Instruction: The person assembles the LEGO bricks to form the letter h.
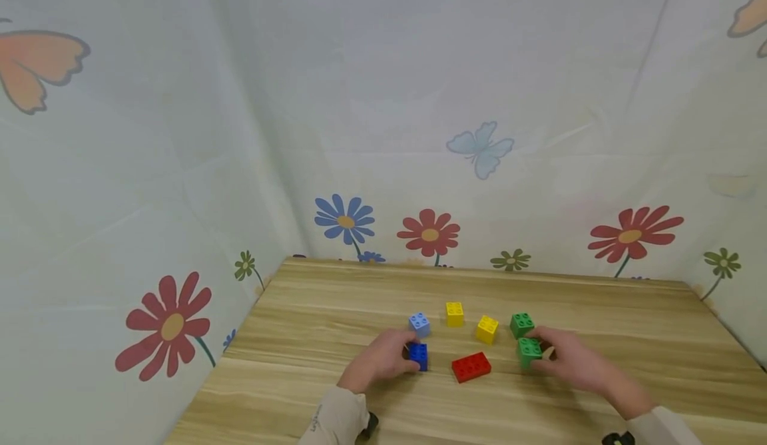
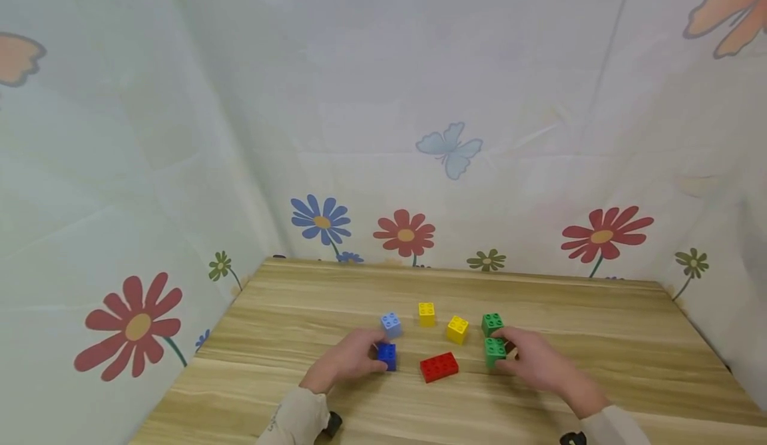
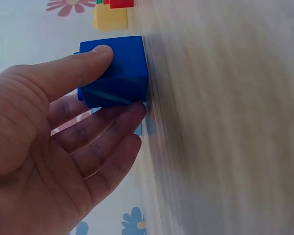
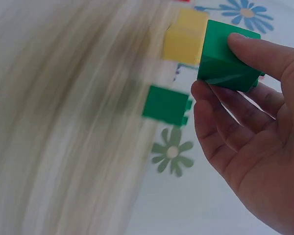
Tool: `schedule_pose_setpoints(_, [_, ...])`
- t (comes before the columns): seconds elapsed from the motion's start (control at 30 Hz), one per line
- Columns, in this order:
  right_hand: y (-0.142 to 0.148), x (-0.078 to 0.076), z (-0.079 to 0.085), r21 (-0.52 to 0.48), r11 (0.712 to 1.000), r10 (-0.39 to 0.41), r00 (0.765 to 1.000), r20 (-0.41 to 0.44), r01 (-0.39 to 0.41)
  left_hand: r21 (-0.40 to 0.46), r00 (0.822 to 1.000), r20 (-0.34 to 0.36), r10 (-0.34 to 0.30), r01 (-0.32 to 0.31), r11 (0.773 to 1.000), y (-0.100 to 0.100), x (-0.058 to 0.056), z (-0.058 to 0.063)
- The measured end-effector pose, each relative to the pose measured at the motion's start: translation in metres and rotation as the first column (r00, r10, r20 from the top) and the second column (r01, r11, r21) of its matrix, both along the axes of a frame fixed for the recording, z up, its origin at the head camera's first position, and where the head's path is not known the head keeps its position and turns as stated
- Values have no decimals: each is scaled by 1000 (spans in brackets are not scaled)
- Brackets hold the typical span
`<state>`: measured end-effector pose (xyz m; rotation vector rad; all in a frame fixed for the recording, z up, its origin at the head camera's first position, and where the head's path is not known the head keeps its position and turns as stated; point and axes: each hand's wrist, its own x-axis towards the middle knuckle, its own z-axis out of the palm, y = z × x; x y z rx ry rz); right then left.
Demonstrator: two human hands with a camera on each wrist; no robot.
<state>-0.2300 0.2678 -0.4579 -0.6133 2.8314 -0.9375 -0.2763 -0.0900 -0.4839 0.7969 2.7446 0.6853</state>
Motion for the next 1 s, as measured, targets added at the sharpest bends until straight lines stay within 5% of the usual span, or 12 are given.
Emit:
schedule_pose_setpoints(0.7, [-80,3,6,-54,982,178,984,-31,-179,86,1000,21,-22,21,996,-18,0,-6])
schedule_pose_setpoints(1.0, [-113,3,7,23,980,200,979,-29,-199,123,999,44,-4,-1,992,-26,2,-5])
